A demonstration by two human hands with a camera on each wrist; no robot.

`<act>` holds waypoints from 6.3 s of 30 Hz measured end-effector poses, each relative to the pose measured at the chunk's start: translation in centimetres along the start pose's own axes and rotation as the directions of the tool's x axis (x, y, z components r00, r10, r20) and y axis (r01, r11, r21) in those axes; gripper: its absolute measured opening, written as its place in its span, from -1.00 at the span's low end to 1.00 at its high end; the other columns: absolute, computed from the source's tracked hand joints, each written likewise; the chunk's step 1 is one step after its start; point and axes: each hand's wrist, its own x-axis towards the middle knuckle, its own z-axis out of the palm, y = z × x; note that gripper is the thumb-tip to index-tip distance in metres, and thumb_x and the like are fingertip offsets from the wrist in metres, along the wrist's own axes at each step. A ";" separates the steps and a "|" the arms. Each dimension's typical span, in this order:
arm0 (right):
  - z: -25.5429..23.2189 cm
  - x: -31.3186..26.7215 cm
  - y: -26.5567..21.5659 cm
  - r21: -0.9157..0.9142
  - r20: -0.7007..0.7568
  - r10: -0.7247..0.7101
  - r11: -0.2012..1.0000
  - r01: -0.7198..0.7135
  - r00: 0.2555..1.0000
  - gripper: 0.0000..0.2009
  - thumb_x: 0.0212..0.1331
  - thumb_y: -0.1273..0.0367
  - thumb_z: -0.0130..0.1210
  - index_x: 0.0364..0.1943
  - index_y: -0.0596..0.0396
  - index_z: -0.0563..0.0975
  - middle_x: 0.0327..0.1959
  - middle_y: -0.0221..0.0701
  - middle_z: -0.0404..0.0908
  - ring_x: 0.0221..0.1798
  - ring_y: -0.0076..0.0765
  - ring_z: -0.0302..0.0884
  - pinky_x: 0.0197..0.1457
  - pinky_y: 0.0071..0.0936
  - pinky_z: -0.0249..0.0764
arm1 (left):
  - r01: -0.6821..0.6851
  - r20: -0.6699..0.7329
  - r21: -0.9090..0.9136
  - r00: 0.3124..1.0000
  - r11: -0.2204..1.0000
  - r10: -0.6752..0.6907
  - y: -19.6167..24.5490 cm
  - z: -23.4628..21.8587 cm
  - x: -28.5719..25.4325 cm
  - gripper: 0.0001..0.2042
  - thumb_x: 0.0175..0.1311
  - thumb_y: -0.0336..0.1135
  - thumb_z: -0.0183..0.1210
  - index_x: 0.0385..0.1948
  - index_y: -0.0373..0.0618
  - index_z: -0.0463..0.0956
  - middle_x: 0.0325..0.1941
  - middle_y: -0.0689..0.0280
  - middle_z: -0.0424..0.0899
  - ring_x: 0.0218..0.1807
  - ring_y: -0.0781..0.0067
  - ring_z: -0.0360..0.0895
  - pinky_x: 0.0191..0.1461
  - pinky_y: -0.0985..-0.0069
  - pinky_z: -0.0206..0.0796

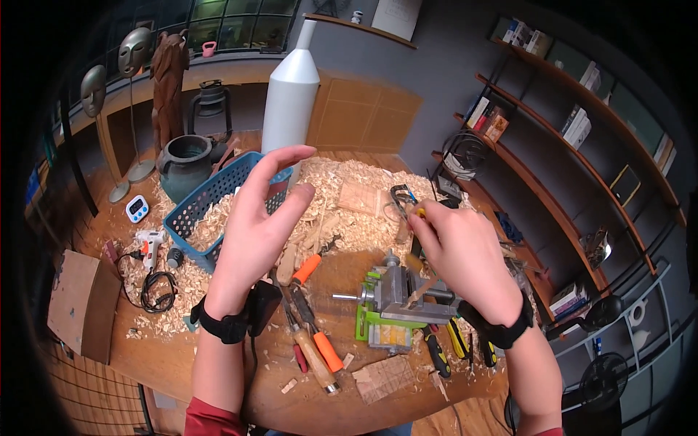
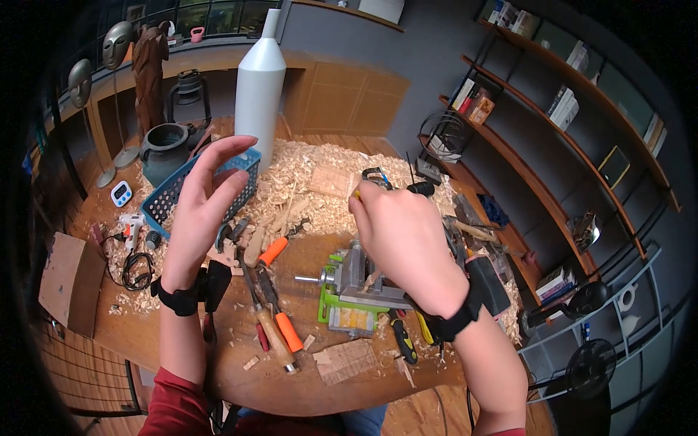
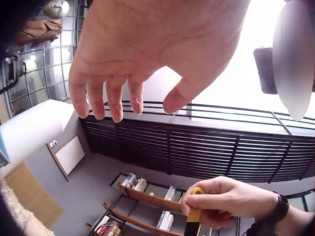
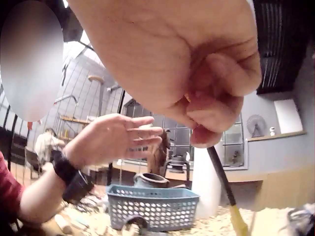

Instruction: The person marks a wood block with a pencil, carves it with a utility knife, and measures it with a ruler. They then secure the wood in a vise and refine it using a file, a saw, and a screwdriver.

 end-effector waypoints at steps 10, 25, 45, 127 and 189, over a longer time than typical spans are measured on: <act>0.2 -0.8 0.1 0.192 0.120 -0.033 0.981 0.010 0.992 -0.79 0.29 0.30 0.10 -0.41 0.14 0.56 -0.59 -0.09 0.58 -0.46 0.10 0.60 -0.31 -0.07 0.52 | 0.009 0.012 0.033 1.000 0.999 -0.009 0.1 -0.1 -0.1 -0.61 0.36 -0.41 0.07 0.23 -0.18 0.40 0.26 0.26 0.47 0.12 0.52 0.47 0.27 0.49 0.26; 0.7 -1.4 0.4 0.218 0.107 0.042 0.974 -0.064 0.993 -0.86 0.31 0.34 0.09 -0.29 0.09 0.60 -0.60 -0.15 0.59 -0.52 0.01 0.59 -0.43 -0.18 0.48 | 0.022 0.034 0.002 0.999 1.000 -0.022 0.0 0.6 -0.2 -0.64 0.33 -0.38 0.11 0.16 -0.13 0.46 0.21 0.26 0.53 0.22 0.44 0.45 0.29 0.42 0.23; 2.6 -11.6 8.9 0.913 0.240 0.506 0.173 -0.370 0.828 -0.79 0.49 0.31 -0.09 -0.20 0.10 0.53 -0.73 -0.53 0.43 -0.75 -0.69 0.25 -0.69 -0.70 0.08 | -0.232 0.677 0.329 0.734 0.915 -0.057 -2.6 8.1 -3.5 -0.58 0.19 -0.34 0.26 0.12 -0.15 0.47 0.18 0.11 0.53 0.26 0.08 0.44 0.38 0.27 0.20; -0.5 -1.5 0.4 0.206 -0.117 0.102 0.976 -0.076 0.988 -0.87 0.28 0.35 0.12 -0.37 0.08 0.59 -0.58 -0.16 0.60 -0.47 0.01 0.60 -0.40 -0.18 0.47 | -0.126 0.117 0.381 0.989 0.916 0.087 0.5 1.2 -0.9 -0.73 0.29 -0.42 0.12 0.02 -0.20 0.52 0.06 0.24 0.62 0.14 0.38 0.50 0.26 0.48 0.22; 11.2 -18.6 -11.0 0.447 0.266 0.043 0.880 -0.163 0.963 -0.66 0.11 0.32 0.24 -0.06 0.10 0.47 -0.28 -0.31 0.58 -0.28 -0.17 0.62 -0.30 -0.30 0.53 | -0.118 0.231 0.939 0.912 0.324 -0.338 -4.4 -4.9 -17.7 -0.75 0.09 -0.16 0.26 -0.56 -0.17 0.53 -0.52 0.13 0.58 -0.41 0.09 0.62 -0.31 0.23 0.47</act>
